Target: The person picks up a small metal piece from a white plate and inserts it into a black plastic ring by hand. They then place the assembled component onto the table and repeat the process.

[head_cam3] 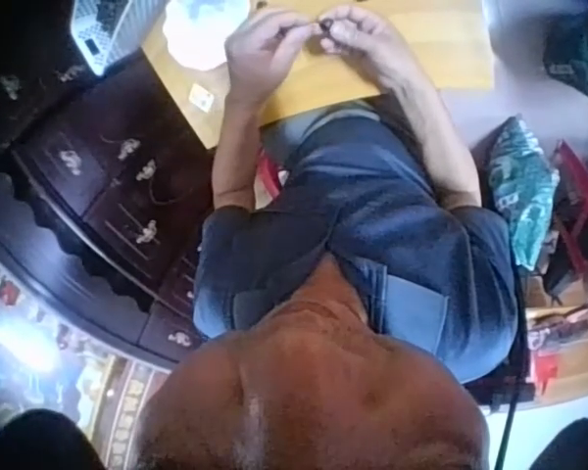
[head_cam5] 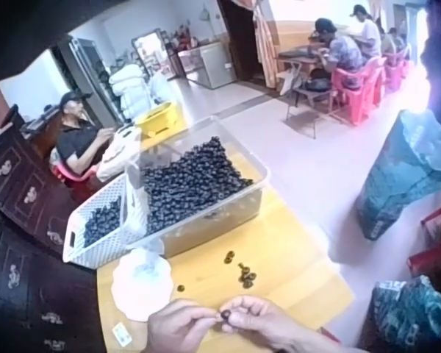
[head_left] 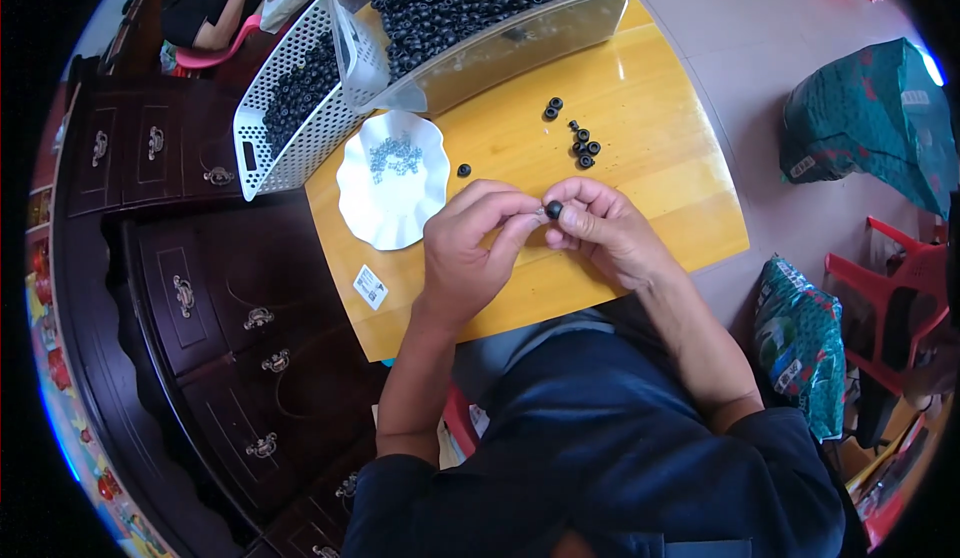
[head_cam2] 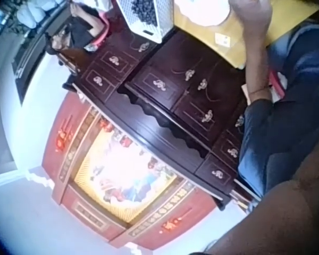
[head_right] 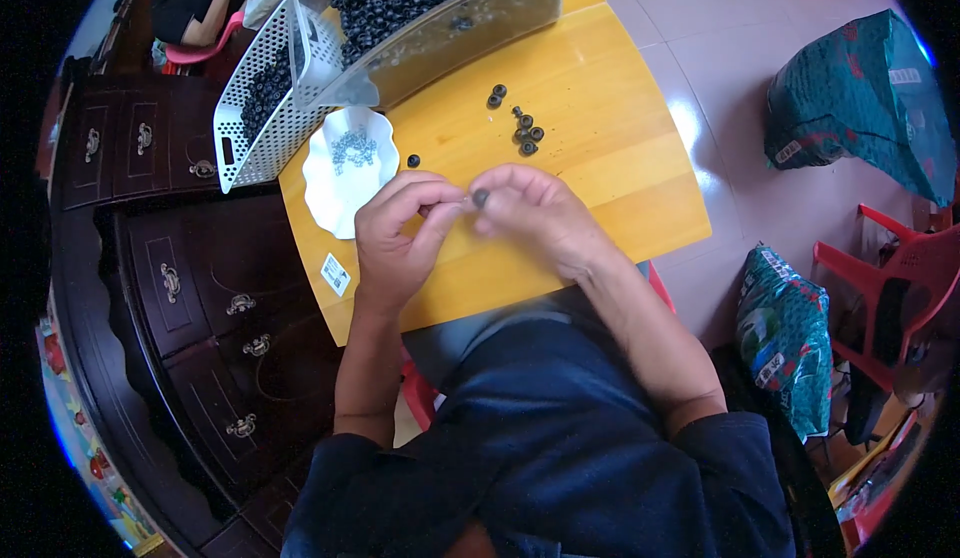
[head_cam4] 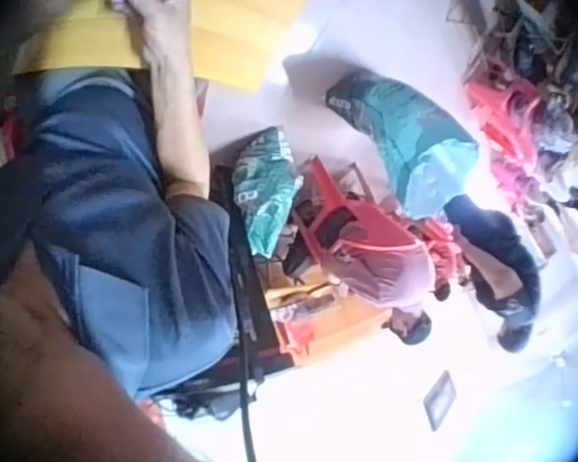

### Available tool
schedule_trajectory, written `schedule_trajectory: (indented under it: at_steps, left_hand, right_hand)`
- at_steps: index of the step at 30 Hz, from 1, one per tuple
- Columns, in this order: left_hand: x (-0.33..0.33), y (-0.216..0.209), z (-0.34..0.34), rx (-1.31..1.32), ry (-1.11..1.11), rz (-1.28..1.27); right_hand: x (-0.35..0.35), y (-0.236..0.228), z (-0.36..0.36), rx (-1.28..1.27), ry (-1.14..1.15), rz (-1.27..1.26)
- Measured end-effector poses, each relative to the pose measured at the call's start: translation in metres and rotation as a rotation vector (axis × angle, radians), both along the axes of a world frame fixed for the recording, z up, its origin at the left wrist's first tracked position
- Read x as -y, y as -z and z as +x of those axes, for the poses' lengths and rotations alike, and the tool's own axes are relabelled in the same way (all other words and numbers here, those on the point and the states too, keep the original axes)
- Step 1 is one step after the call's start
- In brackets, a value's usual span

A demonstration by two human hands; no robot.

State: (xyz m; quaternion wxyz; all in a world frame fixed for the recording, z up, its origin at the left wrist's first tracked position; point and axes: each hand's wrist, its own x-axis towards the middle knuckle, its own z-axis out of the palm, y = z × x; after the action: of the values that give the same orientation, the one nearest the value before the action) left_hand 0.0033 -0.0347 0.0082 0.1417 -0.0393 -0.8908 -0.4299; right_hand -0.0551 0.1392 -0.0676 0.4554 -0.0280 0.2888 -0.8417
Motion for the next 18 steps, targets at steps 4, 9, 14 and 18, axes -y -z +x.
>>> schedule_trajectory:
  at_steps: [4,9,14,18]
  left_hand:
    - [-0.007,0.000,-0.002,-0.014,0.006,-0.019]
    - [-0.010,0.003,-0.004,-0.099,0.011,-0.100]
    - [-0.005,0.000,-0.006,0.099,0.032,0.044]
    - [0.008,0.003,-0.006,0.505,0.128,0.448]
  right_hand:
    - [-0.001,0.004,-0.001,0.039,0.015,-0.050]
    - [-0.001,0.003,-0.001,0.031,0.014,-0.063]
    - [-0.005,0.002,-0.002,-0.020,0.000,-0.008]
    - [-0.015,0.000,-0.008,-0.159,-0.109,0.077]
